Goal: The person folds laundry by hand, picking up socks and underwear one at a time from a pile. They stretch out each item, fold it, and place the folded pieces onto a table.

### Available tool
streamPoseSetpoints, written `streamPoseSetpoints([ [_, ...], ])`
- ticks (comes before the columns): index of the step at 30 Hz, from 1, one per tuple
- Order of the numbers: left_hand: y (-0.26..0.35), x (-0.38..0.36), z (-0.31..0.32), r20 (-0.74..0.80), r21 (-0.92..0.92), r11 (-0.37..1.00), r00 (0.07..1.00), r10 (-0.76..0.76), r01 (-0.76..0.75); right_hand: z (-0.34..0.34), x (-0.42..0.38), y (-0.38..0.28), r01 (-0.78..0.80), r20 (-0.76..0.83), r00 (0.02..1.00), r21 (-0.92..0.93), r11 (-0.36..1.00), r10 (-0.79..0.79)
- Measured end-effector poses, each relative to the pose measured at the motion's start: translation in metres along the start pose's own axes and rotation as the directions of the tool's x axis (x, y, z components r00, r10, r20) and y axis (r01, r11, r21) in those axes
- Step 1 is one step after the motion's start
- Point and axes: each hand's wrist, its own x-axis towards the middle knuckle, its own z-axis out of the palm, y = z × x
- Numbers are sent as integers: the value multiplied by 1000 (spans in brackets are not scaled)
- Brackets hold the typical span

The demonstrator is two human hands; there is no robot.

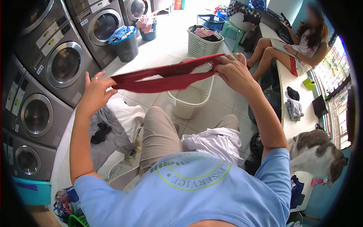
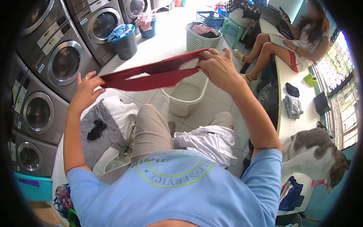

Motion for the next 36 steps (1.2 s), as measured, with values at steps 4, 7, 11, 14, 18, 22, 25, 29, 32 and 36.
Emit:
streamPoseSetpoints([
  [4,8,15,13,-342,231,973,938,66,16,12,12,21,47,-89,996,199,979,-30],
  [7,1,8,27,-43,212,976,998,52,-42,24,13,31,42,-138,989,619,784,56],
  [11,-15,11,25,-139,-115,993,990,-8,-8,34,12,34,-159,159,960,987,-18,228],
  [14,-16,12,26,33,-283,958,998,59,-47,50,11,36,-278,266,937,960,25,228],
  [18,-28,10,46,-69,-226,970,995,72,-86,82,13,28,-264,166,949,884,385,269],
  [22,-38,0,55,-65,-213,977,998,12,-26,92,1,-2,-205,80,961,848,488,266],
  [25,-37,-21,64,157,-294,941,980,-125,167,108,-29,-38,-179,54,970,814,553,235],
  [29,-32,-63,89,695,-285,866,711,-109,412,142,-90,-81,99,81,972,711,696,-221],
  [32,-46,-92,131,898,-327,783,431,84,529,154,-134,-113,51,246,895,772,633,-373],
  [36,-53,-82,144,874,-345,826,473,109,447,158,-134,-113,-56,270,908,836,546,-321],
])
